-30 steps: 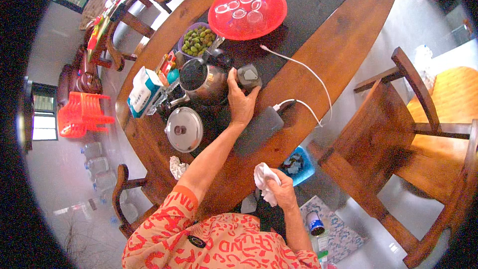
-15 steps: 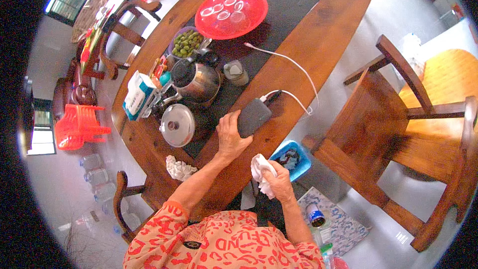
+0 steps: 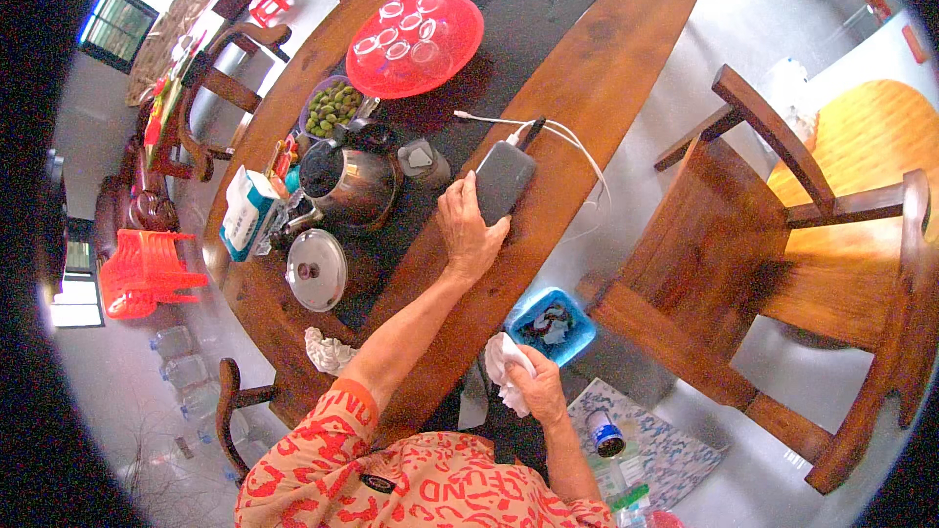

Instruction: The person wipes a power bank, a thermos, and the table surface with a tissue. They then move a wooden chair and wipe several packaged items on a side table, including a yellow sponge pack and a green pouch, before placing them back.

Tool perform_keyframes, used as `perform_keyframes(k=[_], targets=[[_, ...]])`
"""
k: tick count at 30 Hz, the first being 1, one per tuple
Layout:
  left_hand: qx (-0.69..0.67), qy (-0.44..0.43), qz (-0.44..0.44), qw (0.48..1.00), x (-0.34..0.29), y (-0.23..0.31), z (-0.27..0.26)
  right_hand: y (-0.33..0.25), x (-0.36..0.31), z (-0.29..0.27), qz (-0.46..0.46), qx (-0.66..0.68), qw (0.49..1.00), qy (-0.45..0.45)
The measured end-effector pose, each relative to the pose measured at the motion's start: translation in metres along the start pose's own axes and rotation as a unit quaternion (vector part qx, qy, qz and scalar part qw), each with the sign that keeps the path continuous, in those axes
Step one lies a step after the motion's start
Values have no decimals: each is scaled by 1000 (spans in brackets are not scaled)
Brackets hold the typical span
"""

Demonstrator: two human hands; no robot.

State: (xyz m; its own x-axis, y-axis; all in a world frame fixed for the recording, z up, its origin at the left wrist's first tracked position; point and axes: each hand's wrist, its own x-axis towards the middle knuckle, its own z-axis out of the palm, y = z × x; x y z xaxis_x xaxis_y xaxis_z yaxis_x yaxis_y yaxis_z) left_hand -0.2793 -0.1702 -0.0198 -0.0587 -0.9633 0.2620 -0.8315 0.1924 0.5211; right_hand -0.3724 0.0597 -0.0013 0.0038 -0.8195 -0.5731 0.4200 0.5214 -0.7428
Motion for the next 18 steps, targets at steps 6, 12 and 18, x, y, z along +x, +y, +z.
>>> perform_keyframes(k=[6, 12, 18], targets=[[31, 11, -22, 999, 3, 5, 6, 4, 1, -8, -17, -15, 1000, 14], [59, 41, -62, 995, 3, 4, 9, -3, -4, -10, -4, -6, 1000, 6], [89, 52, -84, 991, 4, 2, 13, -12, -7, -12, -4, -12, 1000, 17]])
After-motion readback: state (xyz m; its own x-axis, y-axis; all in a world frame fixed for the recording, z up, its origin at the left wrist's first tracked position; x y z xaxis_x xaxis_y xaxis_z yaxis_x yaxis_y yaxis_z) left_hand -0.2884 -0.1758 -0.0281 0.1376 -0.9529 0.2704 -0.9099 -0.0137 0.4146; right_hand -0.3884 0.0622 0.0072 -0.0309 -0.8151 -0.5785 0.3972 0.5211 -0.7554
